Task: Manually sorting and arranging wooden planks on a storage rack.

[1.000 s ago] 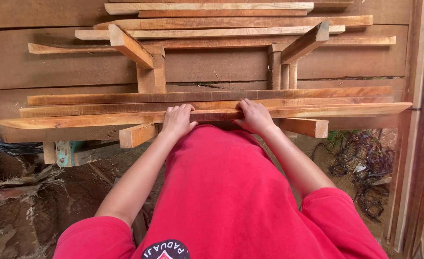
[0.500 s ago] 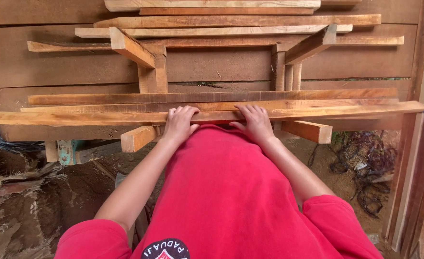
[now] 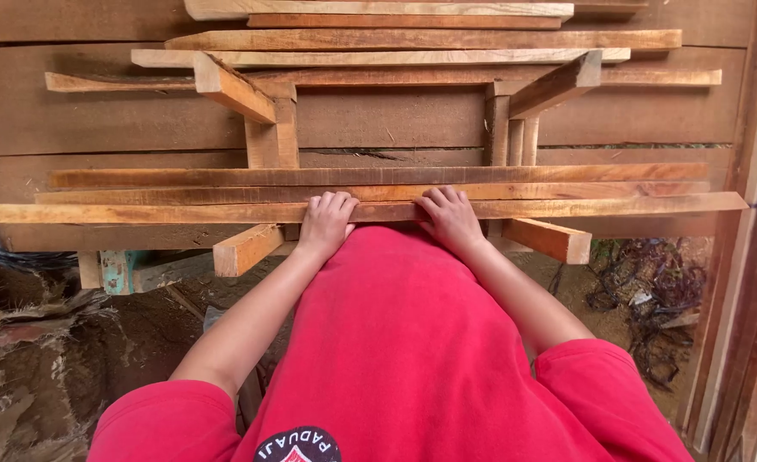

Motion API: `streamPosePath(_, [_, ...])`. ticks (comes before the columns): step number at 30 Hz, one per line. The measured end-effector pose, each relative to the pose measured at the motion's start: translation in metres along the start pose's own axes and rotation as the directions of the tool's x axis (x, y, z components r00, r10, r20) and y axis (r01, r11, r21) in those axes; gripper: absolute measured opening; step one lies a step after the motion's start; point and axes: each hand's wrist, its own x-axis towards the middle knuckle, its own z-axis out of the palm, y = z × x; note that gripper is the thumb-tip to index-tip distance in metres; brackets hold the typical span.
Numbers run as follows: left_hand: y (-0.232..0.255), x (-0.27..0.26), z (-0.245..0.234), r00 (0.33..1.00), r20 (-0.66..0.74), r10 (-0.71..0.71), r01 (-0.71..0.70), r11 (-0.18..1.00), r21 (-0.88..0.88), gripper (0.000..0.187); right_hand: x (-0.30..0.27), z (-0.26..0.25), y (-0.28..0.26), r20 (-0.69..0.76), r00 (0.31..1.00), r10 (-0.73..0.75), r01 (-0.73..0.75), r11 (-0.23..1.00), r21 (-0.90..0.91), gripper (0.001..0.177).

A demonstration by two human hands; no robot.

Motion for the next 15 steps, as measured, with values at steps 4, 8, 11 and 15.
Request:
streamPosePath(4, [-0.002, -0.003, 0.012, 1.0, -0.018, 0.022, -0.021, 1.0, 0.008, 0.056, -0.003, 0.008, 0.005, 0.023, 1.0, -0.013, 0.012, 1.0, 0.002, 0.051])
streamPosePath(8, [-0.007, 0.01, -0.003, 0.999, -0.021, -0.026, 0.023, 0.989, -0.144, 0.054, 0.008, -0.015, 0.0, 0.031, 0.999, 0.011, -0.012, 0.999, 0.051, 0.051])
streamPosePath(11, [-0.006, 0.022, -0.032, 0.991, -0.015, -0.133, 0.126, 0.966, -0.228, 0.065, 0.023, -0.028, -0.006, -0.011, 0.998, 0.059, -0.057, 0.994, 0.092, 0.059])
streamPosePath(15, [-0.016, 0.034, -0.016, 0.954, 0.065, -0.294, 0.301, 0.943, -0.141, 0.072, 0.053, -0.03, 0.0, 0.143, 0.961, 0.237, -0.254, 0.96, 0.116, 0.07])
